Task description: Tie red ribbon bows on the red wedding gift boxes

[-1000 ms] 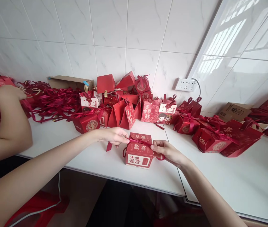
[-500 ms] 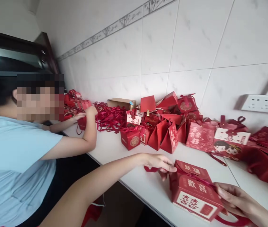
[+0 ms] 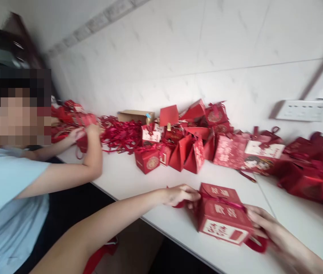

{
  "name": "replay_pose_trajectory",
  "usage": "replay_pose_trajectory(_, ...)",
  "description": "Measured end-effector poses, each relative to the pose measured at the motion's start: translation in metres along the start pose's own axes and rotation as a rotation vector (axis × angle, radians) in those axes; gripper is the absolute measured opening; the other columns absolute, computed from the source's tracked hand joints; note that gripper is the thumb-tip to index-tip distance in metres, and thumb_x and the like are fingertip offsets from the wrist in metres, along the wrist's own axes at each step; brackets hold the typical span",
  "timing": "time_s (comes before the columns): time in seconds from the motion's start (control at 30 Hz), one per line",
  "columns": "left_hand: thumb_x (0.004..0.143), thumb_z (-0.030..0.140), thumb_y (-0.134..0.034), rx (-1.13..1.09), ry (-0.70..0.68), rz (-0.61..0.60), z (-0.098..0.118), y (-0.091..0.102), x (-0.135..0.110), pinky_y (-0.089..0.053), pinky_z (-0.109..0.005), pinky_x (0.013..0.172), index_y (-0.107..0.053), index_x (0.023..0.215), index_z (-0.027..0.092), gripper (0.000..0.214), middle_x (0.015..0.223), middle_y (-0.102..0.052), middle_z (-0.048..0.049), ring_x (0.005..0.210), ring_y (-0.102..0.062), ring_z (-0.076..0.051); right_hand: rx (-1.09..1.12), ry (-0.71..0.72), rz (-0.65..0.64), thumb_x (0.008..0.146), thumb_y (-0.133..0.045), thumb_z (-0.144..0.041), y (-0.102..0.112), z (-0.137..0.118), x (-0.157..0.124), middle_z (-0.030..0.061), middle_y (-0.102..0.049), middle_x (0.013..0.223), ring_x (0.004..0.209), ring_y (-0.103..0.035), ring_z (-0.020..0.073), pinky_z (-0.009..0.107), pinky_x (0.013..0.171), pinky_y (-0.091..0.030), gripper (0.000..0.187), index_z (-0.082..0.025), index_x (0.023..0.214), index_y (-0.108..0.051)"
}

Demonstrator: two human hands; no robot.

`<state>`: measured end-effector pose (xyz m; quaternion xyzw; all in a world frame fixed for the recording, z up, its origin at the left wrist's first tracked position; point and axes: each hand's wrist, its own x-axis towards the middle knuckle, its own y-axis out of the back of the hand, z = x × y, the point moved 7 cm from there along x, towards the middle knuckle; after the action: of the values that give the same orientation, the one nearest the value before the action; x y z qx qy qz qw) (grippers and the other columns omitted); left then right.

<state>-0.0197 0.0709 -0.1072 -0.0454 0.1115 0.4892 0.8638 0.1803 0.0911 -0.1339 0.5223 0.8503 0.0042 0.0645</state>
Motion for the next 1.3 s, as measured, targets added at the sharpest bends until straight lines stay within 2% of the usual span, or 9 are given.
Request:
replay_pose_trajectory(0.1,0.063,0.060,-0.067,-0.019,-0.043,-0.014,-0.006,-0.002,0.005,-0.034,-0.024,0.050,-0.052,0.051,0.014,0.051,0.049,-0.050,0.0011,0.048,-0.046,-0.009,0.249,-0.033,-0.147,0.060,-0.072,-0.061,-0.018,-0.012,-0.004,-0.0088,-0.025,0.043,0.036,-0.021,0.0046,0.019,0.037,-0.024,0.050,-0.019,0.053,-0.044)
replay_pose_trajectory(0.2,0.062,0.062,-0.067,0.005,-0.075,-0.015,-0.003,0.001,0.007,-0.032,-0.024,0.048,-0.052,0.052,0.013,0.052,0.049,-0.051,0.0007,0.046,-0.044,-0.009,0.341,0.016,-0.258,0.065,-0.073,-0.052,-0.022,-0.021,-0.002,-0.0098,-0.025,0.043,0.038,-0.018,0.0037,0.019,0.039,-0.018,0.049,-0.019,0.053,-0.039)
replay_pose_trajectory(0.37,0.073,0.051,-0.063,0.175,-0.049,-0.006,0.029,0.006,-0.010,-0.033,-0.022,0.049,-0.057,0.060,0.013,0.041,0.054,-0.056,-0.0007,0.050,-0.047,-0.009,0.197,0.087,-0.243,0.073,-0.069,-0.047,-0.009,-0.041,-0.006,-0.0042,-0.048,0.052,0.046,-0.040,0.0066,0.021,0.048,-0.031,0.036,-0.016,0.062,-0.054)
replay_pose_trajectory(0.53,0.080,0.049,-0.053,0.507,0.042,0.096,0.066,0.011,-0.031,-0.031,-0.020,0.044,-0.056,0.069,0.016,0.035,0.069,-0.060,0.0001,0.047,-0.045,-0.007,-0.072,0.191,-0.160,0.078,-0.064,-0.044,-0.001,-0.086,-0.020,0.0019,-0.060,0.070,0.067,-0.053,0.0131,0.027,0.066,-0.041,0.031,-0.015,0.066,-0.063)
replay_pose_trajectory(0.8,0.082,0.047,-0.049,0.790,0.005,0.160,0.088,0.004,-0.036,-0.031,-0.020,0.045,-0.062,0.087,0.022,0.029,0.058,-0.050,0.0043,0.049,-0.045,-0.009,-0.196,0.349,-0.261,0.084,-0.057,-0.033,-0.034,-0.126,-0.029,0.0062,-0.062,0.121,0.107,-0.058,0.0236,0.035,0.088,-0.046,0.021,-0.019,0.083,-0.073)
replay_pose_trajectory(0.9,0.081,0.044,-0.049,0.832,-0.002,0.141,0.088,0.001,-0.035,-0.036,-0.020,0.051,-0.062,0.089,0.023,0.026,0.063,-0.057,0.0028,0.057,-0.054,-0.012,-0.255,0.400,-0.244,0.086,-0.054,-0.032,-0.041,-0.125,-0.026,0.0045,-0.067,0.111,0.100,-0.061,0.0218,0.032,0.083,-0.048,0.022,-0.020,0.091,-0.073)
replay_pose_trajectory(1.03,0.080,0.041,-0.049,0.852,-0.004,0.114,0.087,-0.003,-0.032,-0.038,-0.021,0.054,-0.062,0.086,0.021,0.024,0.069,-0.062,0.0014,0.060,-0.056,-0.013,-0.369,0.442,-0.075,0.085,-0.054,-0.033,-0.041,-0.121,-0.018,0.0044,-0.069,0.086,0.074,-0.062,0.0175,0.029,0.067,-0.047,0.025,-0.016,0.085,-0.072)
replay_pose_trajectory(1.17,0.079,0.047,-0.050,0.920,-0.054,0.146,0.097,-0.010,-0.031,-0.037,-0.022,0.055,-0.063,0.083,0.021,0.029,0.075,-0.064,0.0010,0.066,-0.056,-0.014,-0.430,0.496,0.049,0.083,-0.056,-0.027,-0.041,-0.119,-0.014,0.0041,-0.068,0.084,0.073,-0.060,0.0155,0.027,0.067,-0.046,0.018,-0.017,0.083,-0.071)
replay_pose_trajectory(1.3,0.080,0.046,-0.050,1.014,-0.112,0.161,0.107,-0.016,-0.031,-0.038,-0.022,0.056,-0.062,0.085,0.020,0.028,0.076,-0.065,0.0001,0.063,-0.057,-0.014,-0.511,0.539,0.049,0.085,-0.049,-0.019,-0.046,-0.119,-0.015,0.0045,-0.067,0.086,0.075,-0.060,0.0153,0.028,0.071,-0.046,0.020,-0.018,0.089,-0.069)
